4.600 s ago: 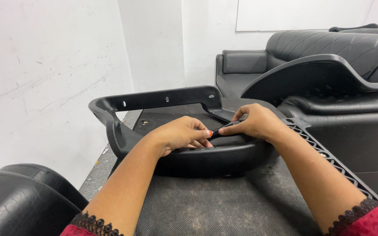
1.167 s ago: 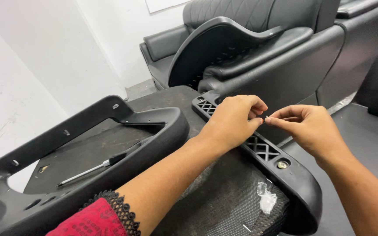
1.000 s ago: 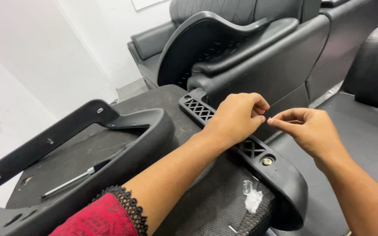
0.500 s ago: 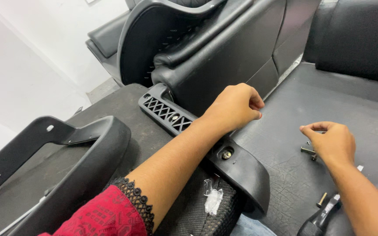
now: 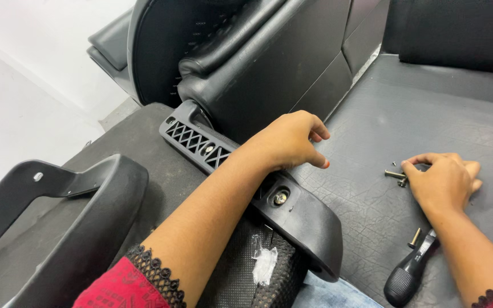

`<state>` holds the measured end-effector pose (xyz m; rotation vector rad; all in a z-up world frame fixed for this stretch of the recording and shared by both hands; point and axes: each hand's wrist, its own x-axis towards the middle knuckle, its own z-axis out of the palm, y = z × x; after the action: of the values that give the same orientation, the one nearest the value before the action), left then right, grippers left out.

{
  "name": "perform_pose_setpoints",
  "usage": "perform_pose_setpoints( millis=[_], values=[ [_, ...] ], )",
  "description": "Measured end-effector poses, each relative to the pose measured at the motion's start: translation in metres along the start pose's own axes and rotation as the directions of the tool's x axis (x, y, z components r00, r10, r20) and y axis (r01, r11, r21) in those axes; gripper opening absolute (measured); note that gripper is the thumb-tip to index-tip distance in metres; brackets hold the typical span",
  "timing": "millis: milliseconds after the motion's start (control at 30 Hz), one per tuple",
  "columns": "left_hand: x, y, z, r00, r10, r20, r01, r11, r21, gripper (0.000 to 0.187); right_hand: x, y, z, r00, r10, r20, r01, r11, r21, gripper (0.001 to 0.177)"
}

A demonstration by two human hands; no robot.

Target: The person uses a screwdriver to tighten screws into a black plastic furniture component. They repeatedly insert screws and turn the screwdriver clockwise to secure them, then place the screws aside after each insertion.

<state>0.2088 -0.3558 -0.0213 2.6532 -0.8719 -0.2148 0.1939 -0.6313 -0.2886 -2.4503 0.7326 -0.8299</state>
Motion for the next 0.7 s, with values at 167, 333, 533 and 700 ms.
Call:
perform_pose_setpoints(
  millis=[167,333,533,700],
  values=[
    [-0.001,-0.001,-0.001,1.000,0.019,-0.022,-0.020,1.000,-0.014,0.058,-0.004,-0.009,-0.006,1.000,0.020,-0.019,-0.020,1.000,0.014,0.018],
    [-0.002,0.000,-0.003,0.994,0.042,-0.103,-0.046,0.998,-0.044,0.052,-0.001,-0.034,-0.024,0.998,-0.024,-0.065,0.025,1.000,0.006,0.020],
    [-0.011,0.004,-0.010,0.980,0.025,-0.195,-0.016,0.999,0.045,0.042,0.010,-0.111,-0.066,0.986,-0.159,0.046,0.129,0.915,0.381,0.035],
    [-0.034,-0.007,-0.019,0.950,0.072,-0.305,-0.059,0.997,0.050,0.036,0.011,-0.177,-0.109,0.942,-0.228,0.245,0.039,0.801,0.597,0.035]
  ],
)
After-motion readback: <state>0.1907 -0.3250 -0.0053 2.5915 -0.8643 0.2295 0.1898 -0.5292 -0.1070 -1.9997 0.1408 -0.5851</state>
